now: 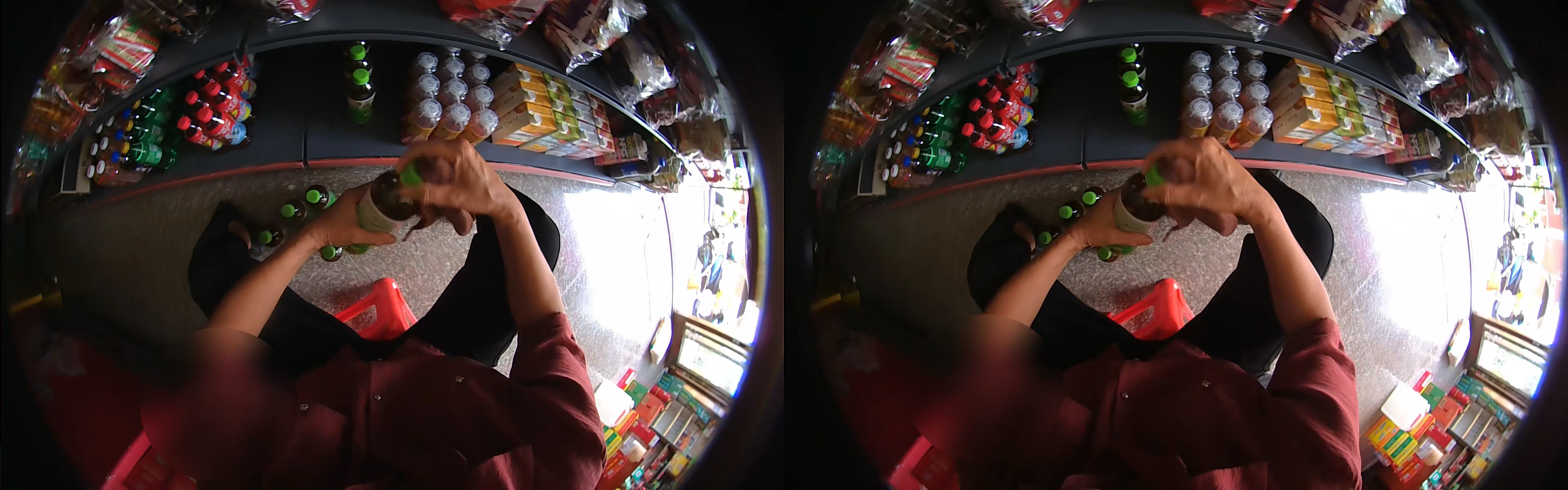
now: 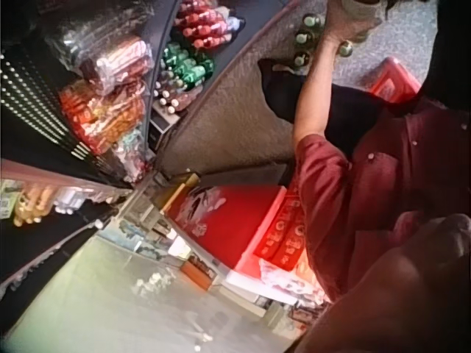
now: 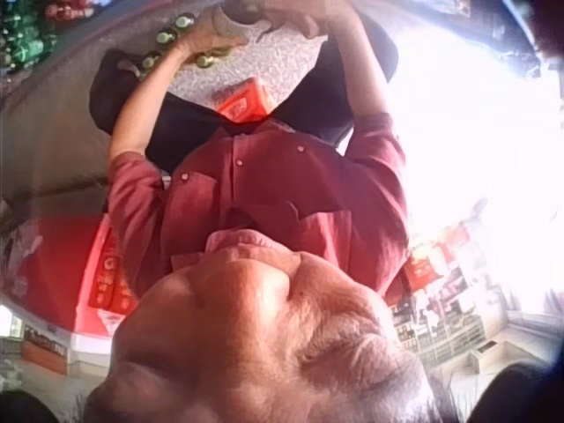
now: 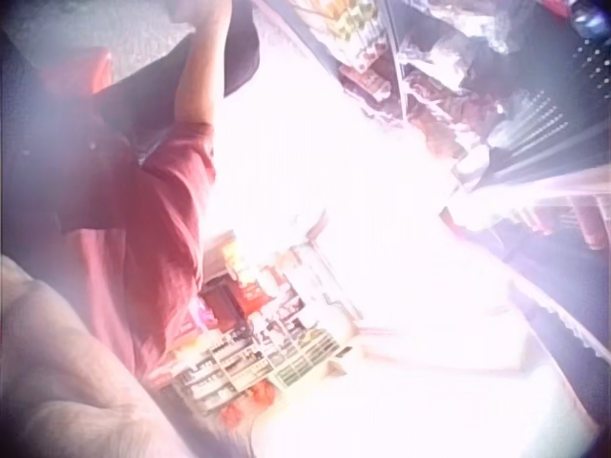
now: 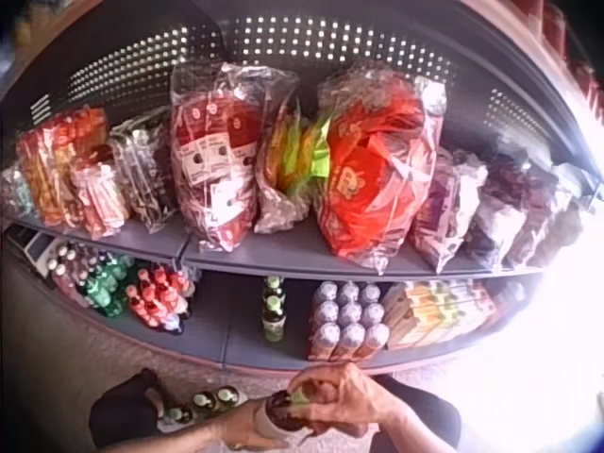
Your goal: The person sits on a low red stool and restocks a curved shelf with bottled beverages. They pick up green-capped bottles from the floor, wipe the labels with a cloth, and place them on the shelf. Later, they handle red-capped bottles in the same manner.
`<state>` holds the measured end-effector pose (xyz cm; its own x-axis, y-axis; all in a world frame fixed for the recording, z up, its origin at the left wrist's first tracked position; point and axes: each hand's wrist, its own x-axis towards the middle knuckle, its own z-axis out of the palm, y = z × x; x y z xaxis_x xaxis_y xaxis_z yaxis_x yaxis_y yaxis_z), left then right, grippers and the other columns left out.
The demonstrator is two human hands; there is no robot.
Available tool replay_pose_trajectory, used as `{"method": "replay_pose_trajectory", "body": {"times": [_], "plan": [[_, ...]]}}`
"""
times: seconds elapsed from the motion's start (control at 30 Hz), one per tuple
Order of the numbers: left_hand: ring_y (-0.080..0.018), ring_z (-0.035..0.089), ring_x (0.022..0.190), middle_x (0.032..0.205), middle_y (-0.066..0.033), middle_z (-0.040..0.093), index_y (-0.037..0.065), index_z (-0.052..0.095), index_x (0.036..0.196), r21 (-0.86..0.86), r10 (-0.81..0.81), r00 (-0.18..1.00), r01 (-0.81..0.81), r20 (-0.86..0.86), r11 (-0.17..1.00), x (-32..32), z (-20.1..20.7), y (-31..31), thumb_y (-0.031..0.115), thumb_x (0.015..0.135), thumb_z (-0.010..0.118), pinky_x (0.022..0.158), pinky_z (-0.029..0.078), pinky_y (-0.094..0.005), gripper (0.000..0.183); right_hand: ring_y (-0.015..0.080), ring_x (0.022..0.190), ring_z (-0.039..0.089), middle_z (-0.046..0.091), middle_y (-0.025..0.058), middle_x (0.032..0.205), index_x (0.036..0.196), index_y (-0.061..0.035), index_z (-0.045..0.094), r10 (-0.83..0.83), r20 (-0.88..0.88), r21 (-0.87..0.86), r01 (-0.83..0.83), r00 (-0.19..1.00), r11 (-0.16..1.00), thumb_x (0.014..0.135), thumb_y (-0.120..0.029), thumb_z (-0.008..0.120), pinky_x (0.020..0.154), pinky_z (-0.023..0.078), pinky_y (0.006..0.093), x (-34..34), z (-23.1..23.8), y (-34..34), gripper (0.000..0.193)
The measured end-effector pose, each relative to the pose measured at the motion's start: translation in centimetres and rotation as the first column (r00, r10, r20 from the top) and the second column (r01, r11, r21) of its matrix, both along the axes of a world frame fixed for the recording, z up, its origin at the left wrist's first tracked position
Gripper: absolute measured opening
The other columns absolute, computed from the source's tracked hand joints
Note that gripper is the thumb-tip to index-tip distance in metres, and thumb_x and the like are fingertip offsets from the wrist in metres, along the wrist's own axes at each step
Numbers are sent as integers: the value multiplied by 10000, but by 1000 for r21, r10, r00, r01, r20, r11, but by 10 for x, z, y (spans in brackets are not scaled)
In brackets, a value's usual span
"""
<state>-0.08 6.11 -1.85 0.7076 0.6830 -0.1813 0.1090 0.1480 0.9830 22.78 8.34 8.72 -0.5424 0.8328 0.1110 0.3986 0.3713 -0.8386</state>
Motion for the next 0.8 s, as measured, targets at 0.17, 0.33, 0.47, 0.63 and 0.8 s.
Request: {"method": "replay_pose_trajectory", "body": {"times": [0.17,0.33,0.47,0.63,0.8], "plan": [[-158,635,820,935,-50,623,54,546,1128,-366,98,989,-49,115,929,15,-3,-4,253,744,773,762,533,-321,488,108,808,617,664,39,888,1023,-42,650,-720,-432,-587,438,543,681,886,-299,691,735,504,249,37,-46,33,294],[-151,639,851,954,-57,640,54,533,1132,-351,225,973,-231,-60,907,16,-24,-10,233,774,783,764,530,-319,472,150,881,607,613,85,1031,1203,-49,539,-729,-461,-563,469,505,681,916,-334,630,738,520,278,9,-57,21,414],[-183,618,982,1081,-100,625,30,506,1214,-269,246,948,-296,-203,917,14,-38,-13,237,739,814,833,514,-337,602,329,1206,422,513,104,1212,1136,-107,626,-236,292,497,63,927,866,798,-343,706,971,387,457,-47,-89,-6,419],[-202,617,1002,1099,-116,624,-3,510,1204,-59,212,923,-243,-320,968,8,-23,-18,249,704,834,846,514,-344,647,266,899,606,658,101,1025,951,-108,711,-182,68,337,149,981,930,847,-285,654,793,506,389,-36,-113,25,213],[-186,653,859,959,-102,643,8,525,1156,-124,204,960,-230,-189,965,-1,-15,-16,267,707,822,761,542,-348,597,124,642,583,646,34,788,923,-68,681,-310,-203,-619,124,929,776,917,-388,605,573,494,247,-24,-96,46,329]]}}
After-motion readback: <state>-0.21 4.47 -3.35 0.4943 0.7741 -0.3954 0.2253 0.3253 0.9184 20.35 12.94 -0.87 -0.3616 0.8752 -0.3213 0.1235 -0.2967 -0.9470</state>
